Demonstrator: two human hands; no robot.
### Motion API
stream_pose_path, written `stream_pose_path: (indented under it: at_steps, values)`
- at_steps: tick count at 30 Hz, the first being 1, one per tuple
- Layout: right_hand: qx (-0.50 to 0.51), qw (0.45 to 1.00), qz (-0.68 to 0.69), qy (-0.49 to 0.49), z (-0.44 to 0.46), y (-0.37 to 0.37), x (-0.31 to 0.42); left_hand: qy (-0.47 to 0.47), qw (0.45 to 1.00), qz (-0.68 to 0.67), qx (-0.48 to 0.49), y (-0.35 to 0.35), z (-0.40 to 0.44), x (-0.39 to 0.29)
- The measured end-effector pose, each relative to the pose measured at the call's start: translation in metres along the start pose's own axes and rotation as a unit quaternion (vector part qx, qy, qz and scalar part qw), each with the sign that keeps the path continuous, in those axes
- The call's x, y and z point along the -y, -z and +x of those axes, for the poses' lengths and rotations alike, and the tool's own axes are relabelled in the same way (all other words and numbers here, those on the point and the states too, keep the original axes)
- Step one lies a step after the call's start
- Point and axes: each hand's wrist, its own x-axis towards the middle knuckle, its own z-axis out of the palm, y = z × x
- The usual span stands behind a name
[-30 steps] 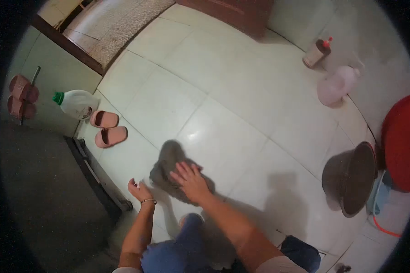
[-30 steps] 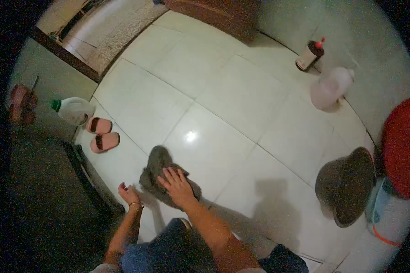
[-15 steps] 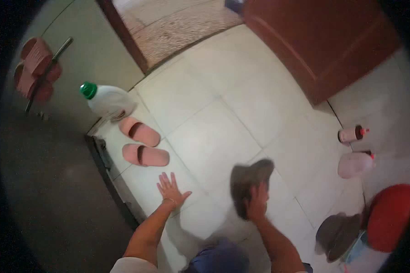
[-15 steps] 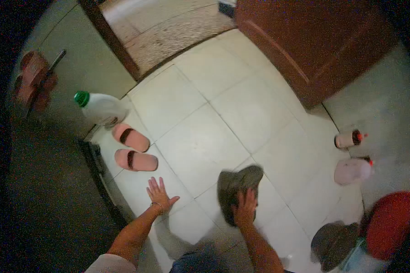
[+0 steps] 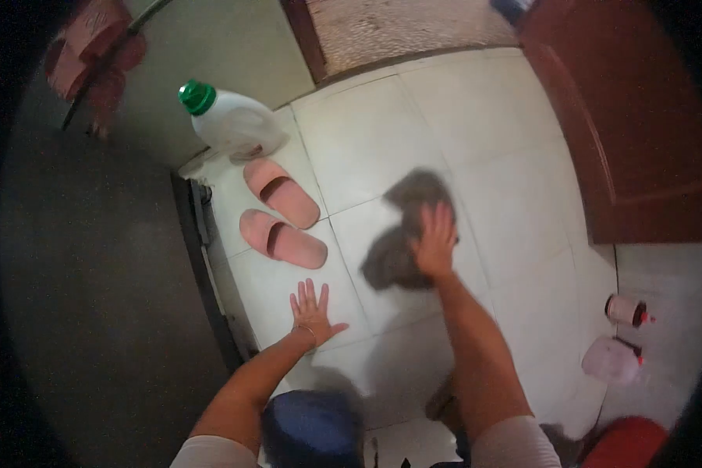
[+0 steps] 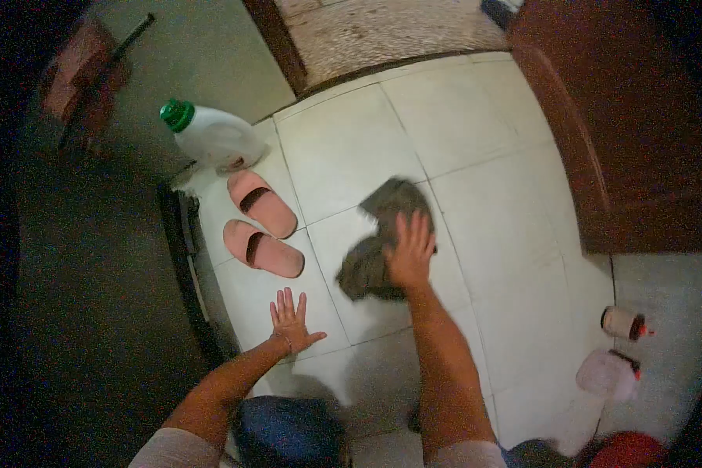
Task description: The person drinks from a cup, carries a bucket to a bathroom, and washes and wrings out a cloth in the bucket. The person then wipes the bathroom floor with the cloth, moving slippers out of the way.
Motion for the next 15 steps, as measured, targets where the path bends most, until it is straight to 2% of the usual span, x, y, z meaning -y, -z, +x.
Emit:
stream_pose_path:
  at_steps: [3, 4, 6, 7, 9, 10, 11, 12, 13, 14, 15]
  values:
    - [-0.065, 0.997, -0.027, -0.042, 0.098, -0.009, -0.002, -0.008, 1.0, -0.003, -0.003, -0.003, 0.005, 0.009]
    - [-0.055, 0.998, -0.025, -0.029, 0.102, -0.01, 0.001, 0.005, 1.0, -0.012, 0.0, -0.007, 0.005, 0.007]
    - [-0.039, 0.997, -0.027, 0.062, 0.106, 0.003, 0.019, -0.026, 0.999, -0.019, -0.039, -0.007, 0.003, 0.005]
    - [-0.004, 0.987, -0.026, 0.159, 0.09, 0.009, 0.023, -0.014, 0.998, -0.029, -0.048, -0.005, 0.004, 0.003]
    - [0.138, 0.94, -0.068, 0.304, 0.046, 0.014, 0.027, -0.003, 1.0, -0.009, -0.01, -0.001, 0.001, -0.002]
    - [0.249, 0.9, -0.019, 0.358, 0.024, 0.03, 0.03, 0.009, 1.0, -0.017, -0.02, 0.002, 0.0, -0.004]
    - [0.282, 0.846, -0.079, 0.445, 0.004, 0.025, 0.028, 0.01, 1.0, 0.006, -0.005, 0.005, -0.002, -0.006]
    - [0.307, 0.823, -0.017, 0.478, 0.002, 0.038, 0.034, 0.013, 0.999, 0.03, 0.014, 0.006, -0.004, -0.007]
    - [0.32, 0.817, -0.026, 0.478, 0.016, 0.043, 0.039, -0.017, 0.997, -0.038, -0.07, 0.0, -0.007, -0.003]
    - [0.335, 0.813, -0.03, 0.475, 0.031, 0.044, 0.042, -0.014, 0.996, -0.05, -0.074, -0.001, -0.006, -0.005]
    - [0.312, 0.835, -0.002, 0.452, 0.054, 0.041, 0.049, 0.002, 0.996, -0.048, -0.071, -0.005, -0.006, -0.006]
